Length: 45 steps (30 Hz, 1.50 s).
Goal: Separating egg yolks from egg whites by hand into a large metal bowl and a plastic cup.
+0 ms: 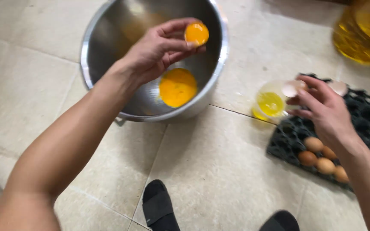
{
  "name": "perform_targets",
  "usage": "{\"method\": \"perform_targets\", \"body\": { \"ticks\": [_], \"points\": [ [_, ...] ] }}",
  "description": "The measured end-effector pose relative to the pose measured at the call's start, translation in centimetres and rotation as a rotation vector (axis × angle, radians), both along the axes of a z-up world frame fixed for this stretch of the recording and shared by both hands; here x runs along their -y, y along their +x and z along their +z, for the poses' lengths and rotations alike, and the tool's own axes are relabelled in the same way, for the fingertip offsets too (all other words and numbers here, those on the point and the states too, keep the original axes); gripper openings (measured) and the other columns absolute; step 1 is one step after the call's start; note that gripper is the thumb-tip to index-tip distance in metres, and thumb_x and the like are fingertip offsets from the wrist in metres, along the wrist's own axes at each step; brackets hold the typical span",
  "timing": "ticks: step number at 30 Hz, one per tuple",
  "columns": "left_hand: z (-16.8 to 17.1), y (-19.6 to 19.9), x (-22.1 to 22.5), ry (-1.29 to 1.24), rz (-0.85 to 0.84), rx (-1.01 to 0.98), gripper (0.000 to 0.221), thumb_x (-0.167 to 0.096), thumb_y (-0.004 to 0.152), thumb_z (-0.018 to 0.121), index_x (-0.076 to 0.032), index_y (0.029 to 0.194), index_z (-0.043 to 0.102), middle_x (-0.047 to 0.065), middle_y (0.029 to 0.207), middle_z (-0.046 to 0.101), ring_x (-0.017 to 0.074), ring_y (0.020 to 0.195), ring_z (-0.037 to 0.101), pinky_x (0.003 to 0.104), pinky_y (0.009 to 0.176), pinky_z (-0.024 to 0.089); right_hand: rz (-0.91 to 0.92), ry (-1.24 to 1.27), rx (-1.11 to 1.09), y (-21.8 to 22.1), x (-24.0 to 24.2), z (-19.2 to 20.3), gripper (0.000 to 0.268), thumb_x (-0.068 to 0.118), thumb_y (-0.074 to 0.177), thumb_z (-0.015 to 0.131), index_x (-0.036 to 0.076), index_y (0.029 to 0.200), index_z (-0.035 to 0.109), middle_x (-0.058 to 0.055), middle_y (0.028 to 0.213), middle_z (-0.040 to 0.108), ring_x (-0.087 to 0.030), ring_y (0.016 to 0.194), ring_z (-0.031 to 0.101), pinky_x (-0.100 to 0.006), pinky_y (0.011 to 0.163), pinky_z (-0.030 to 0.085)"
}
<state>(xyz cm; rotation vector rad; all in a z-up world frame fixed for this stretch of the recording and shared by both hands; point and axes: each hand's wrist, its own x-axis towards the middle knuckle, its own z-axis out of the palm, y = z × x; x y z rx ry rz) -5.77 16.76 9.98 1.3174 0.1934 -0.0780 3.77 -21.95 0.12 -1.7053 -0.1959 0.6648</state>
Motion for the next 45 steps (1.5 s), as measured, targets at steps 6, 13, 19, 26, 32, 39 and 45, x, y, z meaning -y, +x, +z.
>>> {"method": "perform_targets", "body": {
  "ticks": [6, 13, 19, 26, 32, 39, 45],
  "points": [
    [-9.5, 1.5, -8.1, 0.093, 0.007, -0.401, 0.050, 0.013, 0.086, 0.067, 0.001, 0.135, 0.062, 0.017, 0.123, 0.072, 0.0243, 0.108, 0.076, 0.030, 0.095, 0.067, -0.025, -0.022, 0.072, 0.5, -0.9, -1.1, 0.046, 0.020, 0.109, 0.051, 0.003, 0.152, 0.047, -0.014, 0.133, 0.062, -0.024, 0.111, 0.067, -0.041, 0.091, 0.060],
    [-15.3, 4.6, -10.8, 0.883, -0.321, -0.495, 0.042, 0.010, 0.074, 0.075, 0.001, 0.115, 0.072, 0.021, 0.107, 0.075, 0.0304, 0.098, 0.075, 0.039, 0.086, 0.064, -0.029, -0.083, 0.148, 1.3, -1.0, -3.1, 0.045, 0.017, 0.113, 0.049, 0.001, 0.155, 0.045, -0.018, 0.133, 0.061, -0.028, 0.113, 0.067, -0.042, 0.093, 0.061],
    [-15.9, 3.7, -9.8, 1.788, -0.387, 0.108, 0.012, 0.001, 0.085, 0.075, -0.001, 0.097, 0.076, 0.024, 0.097, 0.075, 0.0411, 0.093, 0.073, 0.051, 0.080, 0.060, -0.006, -0.100, 0.266, 1.1, -0.5, -2.3, 0.042, 0.012, 0.110, 0.056, -0.004, 0.148, 0.046, -0.022, 0.134, 0.061, -0.029, 0.113, 0.068, -0.041, 0.092, 0.062],
    [-5.3, 1.1, -6.9, 1.416, -0.228, -0.140, 0.021, -0.017, 0.078, 0.087, -0.005, 0.094, 0.081, 0.021, 0.092, 0.078, 0.0288, 0.080, 0.076, 0.039, 0.077, 0.061, 0.040, -0.157, 0.247, 0.6, -1.0, -0.4, 0.045, 0.013, 0.107, 0.055, 0.001, 0.149, 0.049, -0.020, 0.125, 0.064, -0.029, 0.107, 0.071, -0.040, 0.090, 0.062],
    [4.0, 2.4, -0.9, 0.591, -0.041, -0.019, 0.018, -0.009, 0.087, 0.079, 0.001, 0.101, 0.078, 0.009, 0.094, 0.080, 0.0132, 0.088, 0.079, 0.027, 0.088, 0.067, 0.009, -0.047, 0.038, 0.7, -0.7, 0.8, 0.044, 0.021, 0.103, 0.055, 0.007, 0.145, 0.055, -0.012, 0.117, 0.066, -0.020, 0.103, 0.070, -0.037, 0.089, 0.062],
    [2.8, 9.1, 15.0, 0.423, -0.276, 0.111, 0.019, -0.013, 0.080, 0.083, 0.002, 0.091, 0.081, 0.010, 0.085, 0.080, 0.0117, 0.075, 0.078, 0.023, 0.072, 0.068, -0.219, 0.244, 0.109, 2.4, 5.5, 0.2, 0.034, 0.018, 0.108, 0.062, 0.002, 0.138, 0.062, -0.010, 0.121, 0.070, -0.015, 0.091, 0.067, -0.028, 0.080, 0.059],
    [-5.5, 10.9, 27.9, 0.748, -0.438, -0.085, 0.023, -0.022, 0.069, 0.085, -0.001, 0.079, 0.082, 0.009, 0.069, 0.080, 0.0124, 0.054, 0.076, 0.025, 0.057, 0.063, -0.268, -0.053, 0.369, 1.8, 11.9, -3.7, 0.033, 0.021, 0.104, 0.067, 0.003, 0.132, 0.066, -0.007, 0.112, 0.073, -0.011, 0.096, 0.069, -0.027, 0.080, 0.061]
  ]
}}
